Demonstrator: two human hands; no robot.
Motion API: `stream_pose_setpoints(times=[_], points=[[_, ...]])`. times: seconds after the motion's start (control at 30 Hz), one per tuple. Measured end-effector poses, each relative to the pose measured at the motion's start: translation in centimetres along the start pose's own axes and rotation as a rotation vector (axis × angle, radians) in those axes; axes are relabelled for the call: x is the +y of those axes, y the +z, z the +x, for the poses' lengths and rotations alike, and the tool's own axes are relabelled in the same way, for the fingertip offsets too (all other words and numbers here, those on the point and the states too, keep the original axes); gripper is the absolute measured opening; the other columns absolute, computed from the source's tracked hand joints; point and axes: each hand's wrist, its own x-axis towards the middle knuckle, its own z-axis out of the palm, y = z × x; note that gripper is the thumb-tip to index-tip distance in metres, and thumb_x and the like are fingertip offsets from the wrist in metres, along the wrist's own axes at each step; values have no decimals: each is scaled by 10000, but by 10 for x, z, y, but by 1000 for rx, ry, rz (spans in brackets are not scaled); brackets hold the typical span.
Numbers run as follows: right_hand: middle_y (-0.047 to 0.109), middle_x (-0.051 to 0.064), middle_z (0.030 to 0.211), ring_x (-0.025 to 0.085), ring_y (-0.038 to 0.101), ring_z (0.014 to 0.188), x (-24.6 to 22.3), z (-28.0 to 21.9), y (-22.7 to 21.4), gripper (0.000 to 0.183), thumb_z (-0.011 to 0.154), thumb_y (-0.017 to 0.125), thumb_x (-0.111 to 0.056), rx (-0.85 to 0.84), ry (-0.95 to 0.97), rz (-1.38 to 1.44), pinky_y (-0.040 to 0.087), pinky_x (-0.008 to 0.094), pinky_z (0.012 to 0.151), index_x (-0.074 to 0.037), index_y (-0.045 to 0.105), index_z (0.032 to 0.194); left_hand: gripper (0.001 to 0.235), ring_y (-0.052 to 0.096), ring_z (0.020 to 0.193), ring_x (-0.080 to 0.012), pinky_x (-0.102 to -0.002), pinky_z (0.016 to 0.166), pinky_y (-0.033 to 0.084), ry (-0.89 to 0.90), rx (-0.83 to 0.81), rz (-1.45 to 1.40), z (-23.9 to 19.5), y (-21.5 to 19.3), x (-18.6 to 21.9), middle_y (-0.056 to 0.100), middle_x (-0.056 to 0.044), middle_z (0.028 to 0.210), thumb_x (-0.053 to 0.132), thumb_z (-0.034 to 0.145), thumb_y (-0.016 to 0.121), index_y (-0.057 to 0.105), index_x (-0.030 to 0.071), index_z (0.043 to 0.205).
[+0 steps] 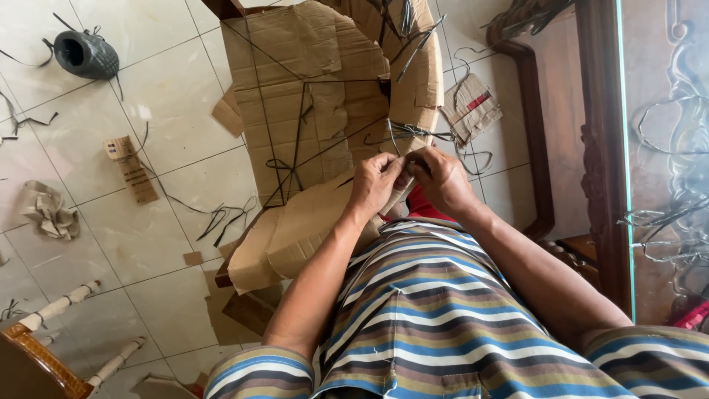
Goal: Securing cardboard padding to a curved frame using wire ties
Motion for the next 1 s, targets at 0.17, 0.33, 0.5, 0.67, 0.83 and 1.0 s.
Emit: stream_pose_setpoints(times=[0.17,0.33,0.5,0.67,0.83,1.0], points=[[666,155,863,401,701,821,9,-8,13,229,945,700,-94,84,-12,3,571,493,694,-113,678,1173,165,711,732,-178,-331,731,583,-33,58,-39,2,3,-1,750,-117,763,180,956,681,676,33,1031],[607,97,809,357,670,744,18,-9,16,117,932,728,-109,136,-229,-165,576,438,651,-112,702,1046,315,714,780,-191,-355,781,570,-57,69,13,-4,2,3,754,-99,810,196,940,674,528,47,1176],[581,110,741,359,656,699,11,-8,19,111,924,736,-112,210,-176,-173,561,448,608,-90,689,1022,417,693,677,-166,-276,639,544,76,75,-29,-9,8,4,728,-98,793,81,847,638,442,51,1213],[566,119,747,368,651,707,9,-10,16,100,918,733,-113,160,-198,-159,556,454,619,-91,688,1005,488,713,692,-168,-272,637,575,165,153,130,-6,18,-31,733,-52,839,44,789,642,435,94,1229],[559,93,748,354,646,714,0,-11,9,107,903,759,-150,114,-221,-108,552,448,621,-116,698,984,496,720,738,-202,-310,670,595,211,198,201,-9,21,-37,720,-59,883,51,808,631,419,102,1253],[619,140,791,379,673,776,4,-10,7,126,876,754,-76,38,-103,4,546,470,673,-71,725,999,442,744,788,-231,-343,671,608,277,292,254,-6,26,-47,732,-43,961,56,873,608,414,113,1266]])
